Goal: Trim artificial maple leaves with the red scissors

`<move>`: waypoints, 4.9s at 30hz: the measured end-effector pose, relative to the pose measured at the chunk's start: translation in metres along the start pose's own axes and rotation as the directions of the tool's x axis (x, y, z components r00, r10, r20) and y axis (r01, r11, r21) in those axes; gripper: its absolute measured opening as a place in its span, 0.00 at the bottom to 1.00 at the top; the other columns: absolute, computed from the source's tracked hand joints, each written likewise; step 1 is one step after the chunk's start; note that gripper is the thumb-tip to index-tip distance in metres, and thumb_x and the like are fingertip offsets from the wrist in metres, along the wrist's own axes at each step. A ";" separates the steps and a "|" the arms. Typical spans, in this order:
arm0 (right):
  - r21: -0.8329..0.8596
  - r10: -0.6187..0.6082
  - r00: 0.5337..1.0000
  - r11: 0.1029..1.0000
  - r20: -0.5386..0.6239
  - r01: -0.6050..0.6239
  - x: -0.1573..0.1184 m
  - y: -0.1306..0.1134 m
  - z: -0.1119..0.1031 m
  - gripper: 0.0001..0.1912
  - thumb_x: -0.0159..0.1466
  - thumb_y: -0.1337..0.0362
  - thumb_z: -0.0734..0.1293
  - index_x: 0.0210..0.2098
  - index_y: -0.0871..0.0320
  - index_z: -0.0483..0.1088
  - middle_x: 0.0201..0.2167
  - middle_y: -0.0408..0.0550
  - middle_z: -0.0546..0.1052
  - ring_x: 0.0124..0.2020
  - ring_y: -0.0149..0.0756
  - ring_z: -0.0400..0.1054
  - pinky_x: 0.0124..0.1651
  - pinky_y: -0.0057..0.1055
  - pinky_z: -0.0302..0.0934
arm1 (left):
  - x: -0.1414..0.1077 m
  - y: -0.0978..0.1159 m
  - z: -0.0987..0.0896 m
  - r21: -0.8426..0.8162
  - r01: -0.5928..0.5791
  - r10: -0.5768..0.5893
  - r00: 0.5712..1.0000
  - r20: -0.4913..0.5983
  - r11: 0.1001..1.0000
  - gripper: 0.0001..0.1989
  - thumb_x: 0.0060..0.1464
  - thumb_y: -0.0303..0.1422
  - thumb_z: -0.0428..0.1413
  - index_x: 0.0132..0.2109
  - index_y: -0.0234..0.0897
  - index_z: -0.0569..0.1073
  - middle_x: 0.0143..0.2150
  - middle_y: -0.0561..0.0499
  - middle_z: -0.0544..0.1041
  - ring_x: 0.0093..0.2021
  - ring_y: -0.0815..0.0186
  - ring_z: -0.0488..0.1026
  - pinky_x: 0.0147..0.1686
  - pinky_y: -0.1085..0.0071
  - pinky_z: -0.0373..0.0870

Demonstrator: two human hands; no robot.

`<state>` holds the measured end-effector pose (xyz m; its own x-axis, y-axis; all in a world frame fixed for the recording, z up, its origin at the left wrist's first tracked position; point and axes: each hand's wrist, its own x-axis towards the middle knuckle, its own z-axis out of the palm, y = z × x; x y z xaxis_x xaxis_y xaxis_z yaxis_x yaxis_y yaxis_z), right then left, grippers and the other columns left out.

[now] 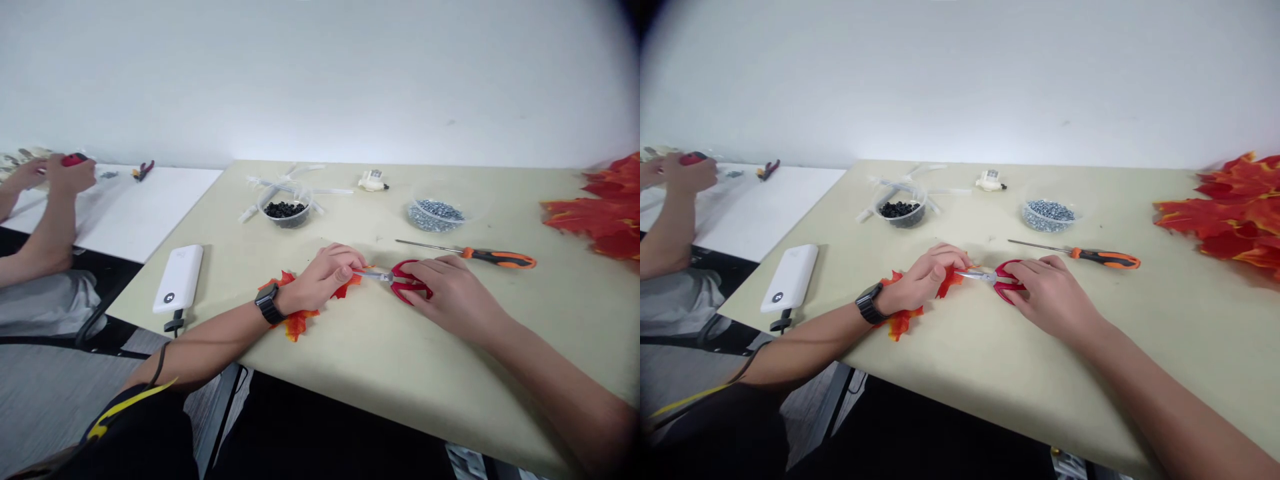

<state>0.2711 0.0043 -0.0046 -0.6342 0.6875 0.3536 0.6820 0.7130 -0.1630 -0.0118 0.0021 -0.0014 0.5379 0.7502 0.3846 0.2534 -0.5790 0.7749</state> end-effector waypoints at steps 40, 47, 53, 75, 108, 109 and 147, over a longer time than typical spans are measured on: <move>0.073 0.197 0.979 0.977 0.058 -0.201 -0.001 0.005 0.002 0.12 0.69 0.56 0.64 0.46 0.54 0.75 0.38 0.48 0.83 0.37 0.44 0.75 0.49 0.45 0.64 | 0.006 -0.008 -0.003 0.355 0.001 0.107 0.952 -0.286 0.935 0.06 0.68 0.30 0.55 0.42 0.39 0.76 0.41 0.51 0.81 0.43 0.63 0.74 0.50 0.63 0.71; 0.042 0.194 0.981 0.980 0.025 -0.195 0.002 0.002 -0.004 0.12 0.69 0.58 0.64 0.46 0.54 0.74 0.41 0.50 0.83 0.38 0.46 0.77 0.48 0.45 0.65 | 0.005 0.000 -0.005 0.393 0.032 0.084 0.958 -0.274 0.919 0.08 0.70 0.32 0.53 0.43 0.40 0.76 0.42 0.49 0.81 0.44 0.61 0.73 0.51 0.60 0.70; 0.033 0.204 0.979 0.978 0.014 -0.205 0.001 0.000 -0.005 0.10 0.69 0.59 0.64 0.46 0.54 0.74 0.43 0.50 0.83 0.40 0.46 0.77 0.50 0.45 0.66 | 0.006 -0.001 -0.004 0.412 0.050 0.068 0.962 -0.266 0.910 0.08 0.69 0.30 0.53 0.43 0.40 0.76 0.42 0.49 0.81 0.45 0.61 0.73 0.52 0.59 0.69; 0.114 0.113 0.989 0.986 0.100 -0.124 0.001 0.003 -0.006 0.09 0.70 0.61 0.65 0.45 0.53 0.77 0.47 0.48 0.83 0.47 0.46 0.78 0.51 0.45 0.66 | 0.008 -0.001 -0.008 0.385 0.067 0.075 0.936 -0.343 0.920 0.02 0.65 0.30 0.60 0.42 0.41 0.78 0.42 0.51 0.81 0.46 0.61 0.74 0.51 0.59 0.71; 0.262 0.173 0.951 0.935 0.255 -0.241 0.005 0.000 -0.020 0.13 0.66 0.69 0.69 0.48 0.51 0.81 0.47 0.48 0.81 0.49 0.43 0.73 0.53 0.41 0.68 | 0.004 -0.009 -0.001 0.376 0.074 0.019 0.971 -0.238 0.924 0.06 0.64 0.32 0.61 0.40 0.42 0.83 0.28 0.54 0.75 0.30 0.66 0.69 0.35 0.66 0.68; 0.264 0.176 0.950 0.933 0.257 -0.245 0.005 0.000 -0.020 0.14 0.66 0.70 0.69 0.48 0.51 0.81 0.47 0.48 0.81 0.50 0.43 0.73 0.54 0.41 0.68 | 0.004 -0.009 -0.001 0.385 0.066 0.027 0.973 -0.231 0.921 0.06 0.64 0.32 0.61 0.39 0.42 0.83 0.27 0.54 0.75 0.30 0.66 0.69 0.35 0.66 0.68; 0.379 0.422 0.906 0.837 0.014 -0.396 0.003 -0.003 -0.012 0.28 0.69 0.54 0.69 0.63 0.53 0.58 0.48 0.54 0.76 0.48 0.47 0.72 0.49 0.45 0.68 | -0.015 0.043 0.006 0.585 -0.606 0.684 0.720 0.117 0.538 0.04 0.62 0.25 0.61 0.44 0.31 0.80 0.45 0.46 0.85 0.47 0.65 0.83 0.45 0.71 0.79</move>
<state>0.2714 0.0025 0.0084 -0.2920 0.9262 0.2385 0.6836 0.3765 -0.6253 -0.0040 -0.0360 0.0228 0.6547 0.1070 0.7483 0.2809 -0.9535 -0.1094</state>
